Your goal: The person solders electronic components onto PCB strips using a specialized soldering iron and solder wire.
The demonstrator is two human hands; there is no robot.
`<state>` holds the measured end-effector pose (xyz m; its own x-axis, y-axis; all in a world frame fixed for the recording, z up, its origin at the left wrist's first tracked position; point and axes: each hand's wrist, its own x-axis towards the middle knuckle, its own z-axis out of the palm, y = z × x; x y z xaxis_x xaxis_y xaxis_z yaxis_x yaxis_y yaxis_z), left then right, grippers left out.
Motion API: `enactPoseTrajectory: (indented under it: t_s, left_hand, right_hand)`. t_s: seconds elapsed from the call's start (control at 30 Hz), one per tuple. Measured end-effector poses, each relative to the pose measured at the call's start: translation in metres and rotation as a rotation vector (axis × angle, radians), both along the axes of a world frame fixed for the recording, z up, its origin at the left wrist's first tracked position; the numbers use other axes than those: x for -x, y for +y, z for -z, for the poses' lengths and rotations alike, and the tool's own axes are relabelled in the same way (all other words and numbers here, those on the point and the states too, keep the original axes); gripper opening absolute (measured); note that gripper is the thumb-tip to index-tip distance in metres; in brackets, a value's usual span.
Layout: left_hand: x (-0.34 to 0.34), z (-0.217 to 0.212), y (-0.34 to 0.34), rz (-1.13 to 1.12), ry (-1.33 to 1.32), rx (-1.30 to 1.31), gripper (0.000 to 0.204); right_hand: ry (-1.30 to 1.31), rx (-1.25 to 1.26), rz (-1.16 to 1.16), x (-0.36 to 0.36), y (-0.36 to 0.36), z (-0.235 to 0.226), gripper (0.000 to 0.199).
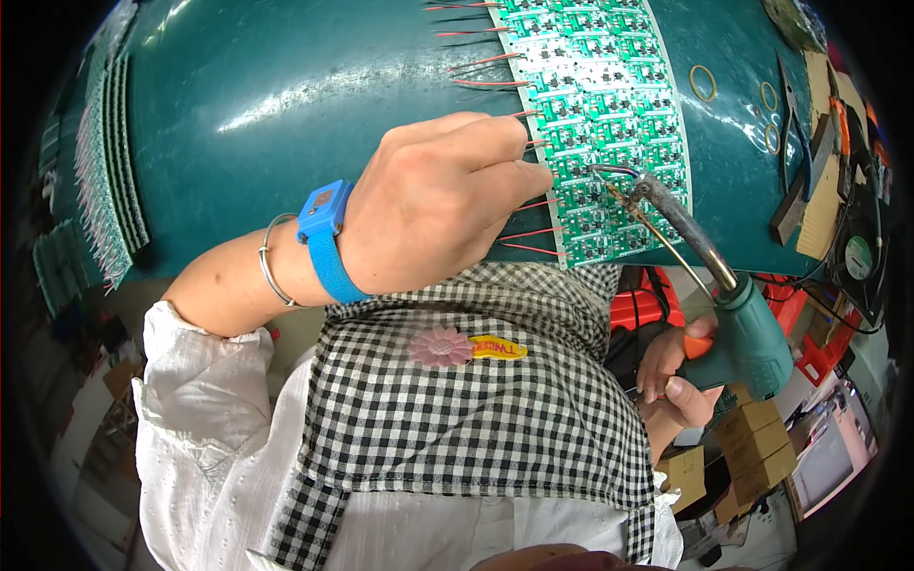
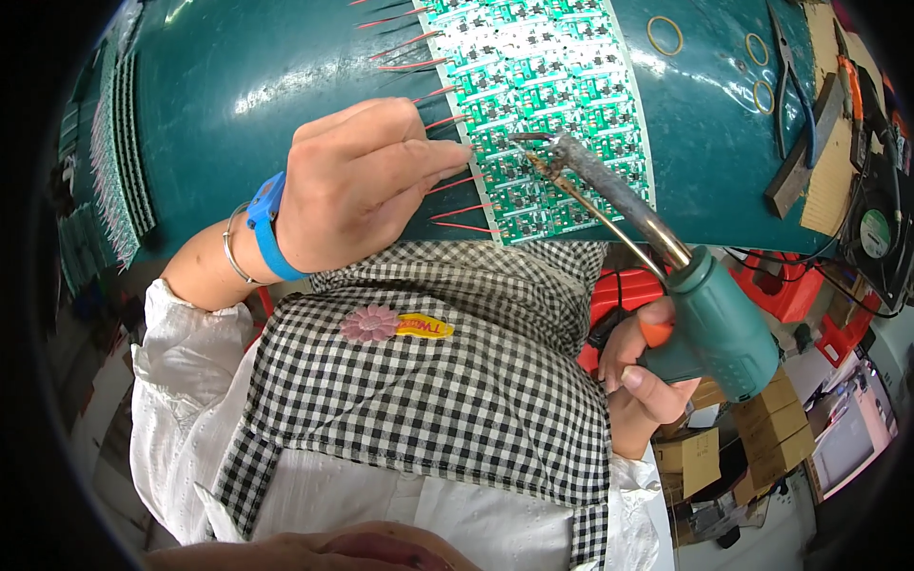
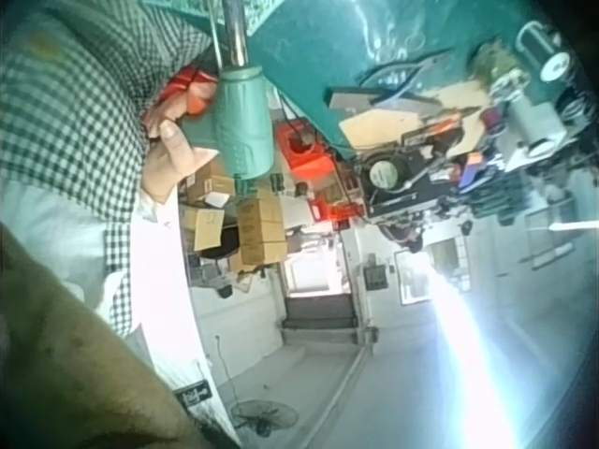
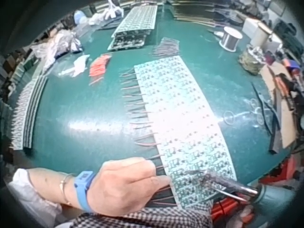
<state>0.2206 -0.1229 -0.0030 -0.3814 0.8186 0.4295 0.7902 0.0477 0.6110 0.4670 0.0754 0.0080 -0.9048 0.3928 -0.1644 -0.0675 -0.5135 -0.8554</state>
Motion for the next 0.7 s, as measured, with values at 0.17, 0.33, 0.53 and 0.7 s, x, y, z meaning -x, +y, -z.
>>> enactPoseTrajectory:
  t_s: [0.17,0.33,0.53,0.7]
  left_hand:
    - [-0.0007,0.0007,0.0,0.006,-0.006,0.006,0.032]
    - [0.0007,0.0005,0.0014,0.005,0.0,0.002,0.033]
    - [0.0002,-0.0022,0.0022,0.009,0.015,0.018,0.031]
    - [-0.0001,0.0005,-0.0044,-0.065,0.136,0.078,0.025]
  right_hand:
    - [0.02,-0.019,-0.039,-0.0026,0.0005,0.0031,0.054]
    - [-0.004,-0.014,-0.039,-0.0034,0.0023,0.0044,0.058]
    - [-0.005,-0.025,-0.04,-0.0078,0.0042,0.0046,0.058]
    - [-0.001,-0.021,-0.064,-0.0062,0.0038,0.0072,0.058]
